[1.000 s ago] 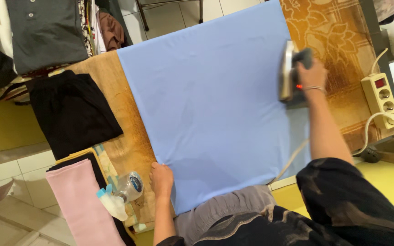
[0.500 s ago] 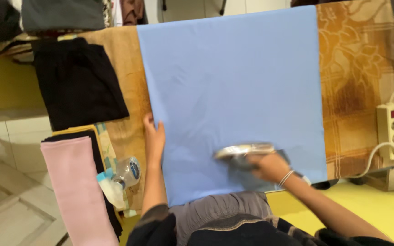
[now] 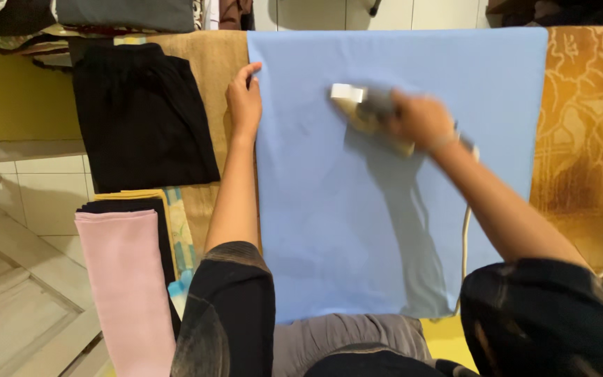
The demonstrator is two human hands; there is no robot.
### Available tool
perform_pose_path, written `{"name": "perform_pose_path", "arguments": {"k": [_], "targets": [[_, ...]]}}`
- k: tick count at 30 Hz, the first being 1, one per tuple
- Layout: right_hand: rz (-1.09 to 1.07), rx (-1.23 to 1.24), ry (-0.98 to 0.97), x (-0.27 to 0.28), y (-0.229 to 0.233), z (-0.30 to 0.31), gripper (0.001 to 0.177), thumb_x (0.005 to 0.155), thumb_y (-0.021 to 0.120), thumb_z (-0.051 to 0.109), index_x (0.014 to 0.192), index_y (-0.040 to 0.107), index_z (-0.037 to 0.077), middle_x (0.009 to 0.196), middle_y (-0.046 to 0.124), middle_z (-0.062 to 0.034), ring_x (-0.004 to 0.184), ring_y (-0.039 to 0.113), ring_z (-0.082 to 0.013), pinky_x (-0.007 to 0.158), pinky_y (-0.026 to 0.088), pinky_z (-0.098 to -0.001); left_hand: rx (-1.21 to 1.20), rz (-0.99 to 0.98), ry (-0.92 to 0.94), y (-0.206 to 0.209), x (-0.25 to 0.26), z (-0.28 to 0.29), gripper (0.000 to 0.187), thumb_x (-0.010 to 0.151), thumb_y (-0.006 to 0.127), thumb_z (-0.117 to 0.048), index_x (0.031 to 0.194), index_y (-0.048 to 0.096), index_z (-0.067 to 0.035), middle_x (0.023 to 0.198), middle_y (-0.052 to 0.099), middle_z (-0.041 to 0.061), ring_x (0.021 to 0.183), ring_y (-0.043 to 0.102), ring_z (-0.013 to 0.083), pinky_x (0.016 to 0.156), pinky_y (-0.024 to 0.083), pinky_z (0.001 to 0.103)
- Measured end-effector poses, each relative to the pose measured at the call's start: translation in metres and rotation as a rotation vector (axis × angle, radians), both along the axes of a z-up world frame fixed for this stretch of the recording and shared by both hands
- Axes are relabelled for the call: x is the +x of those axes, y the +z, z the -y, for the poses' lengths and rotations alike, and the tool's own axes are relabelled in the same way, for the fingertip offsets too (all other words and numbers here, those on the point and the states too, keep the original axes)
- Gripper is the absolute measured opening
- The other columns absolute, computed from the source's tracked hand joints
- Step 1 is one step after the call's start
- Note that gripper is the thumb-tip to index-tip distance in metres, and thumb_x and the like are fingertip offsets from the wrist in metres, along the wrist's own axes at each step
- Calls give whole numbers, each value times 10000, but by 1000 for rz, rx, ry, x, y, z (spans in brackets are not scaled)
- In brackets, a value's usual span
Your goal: The person irons a light blue cloth on a table, repeatedly smoothing it with an iron and adjusting its position. The person flips the cloth over and continues ironing the other side.
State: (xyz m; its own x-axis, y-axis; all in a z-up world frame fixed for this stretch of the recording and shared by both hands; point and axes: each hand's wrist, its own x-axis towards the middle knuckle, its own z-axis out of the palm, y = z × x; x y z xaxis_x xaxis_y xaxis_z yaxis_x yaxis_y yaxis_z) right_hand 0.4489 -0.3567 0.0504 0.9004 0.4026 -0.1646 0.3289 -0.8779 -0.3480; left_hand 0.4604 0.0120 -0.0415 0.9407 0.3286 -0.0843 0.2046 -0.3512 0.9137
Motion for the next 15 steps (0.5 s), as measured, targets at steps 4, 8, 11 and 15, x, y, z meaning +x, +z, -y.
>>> {"name": "perform_pose_path", "arguments": {"k": [4, 8, 11, 15], "targets": [[158, 121, -212, 91, 2, -19, 249, 892, 710, 262, 1010, 697, 44, 870, 686, -266, 815, 646, -490, 743, 528, -556, 10, 8, 45, 1, 6, 0, 264, 965, 584, 13, 1169, 746, -34, 1158, 775, 127, 1119, 725, 245, 974, 537, 326], [215, 131, -351, 138, -13, -45, 261, 842, 692, 246, 1005, 713, 44, 890, 705, -261, 812, 664, -474, 740, 544, -523, -95, 13, 95, -17, 6, -1, 301, 954, 566, 24, 1200, 732, -29, 1186, 768, 126, 1119, 733, 240, 977, 548, 332], [220, 154, -251, 125, -12, -64, 224, 861, 692, 238, 994, 721, 61, 888, 718, -253, 817, 661, -480, 742, 533, -538, -171, -2, 138, -21, 7, -3, 379, 957, 517, 20, 1306, 657, -31, 1303, 709, 131, 1219, 685, 242, 1039, 527, 342], [6, 80, -110, 53, -1, -103, 230, 874, 682, 258, 1021, 704, 83, 848, 705, -248, 790, 665, -469, 710, 533, -550, -210, 36, 323, 1, 7, -2, 428, 997, 455, -33, 1414, 550, -29, 1477, 585, 143, 1389, 548, 267, 1155, 428, 375]]}}
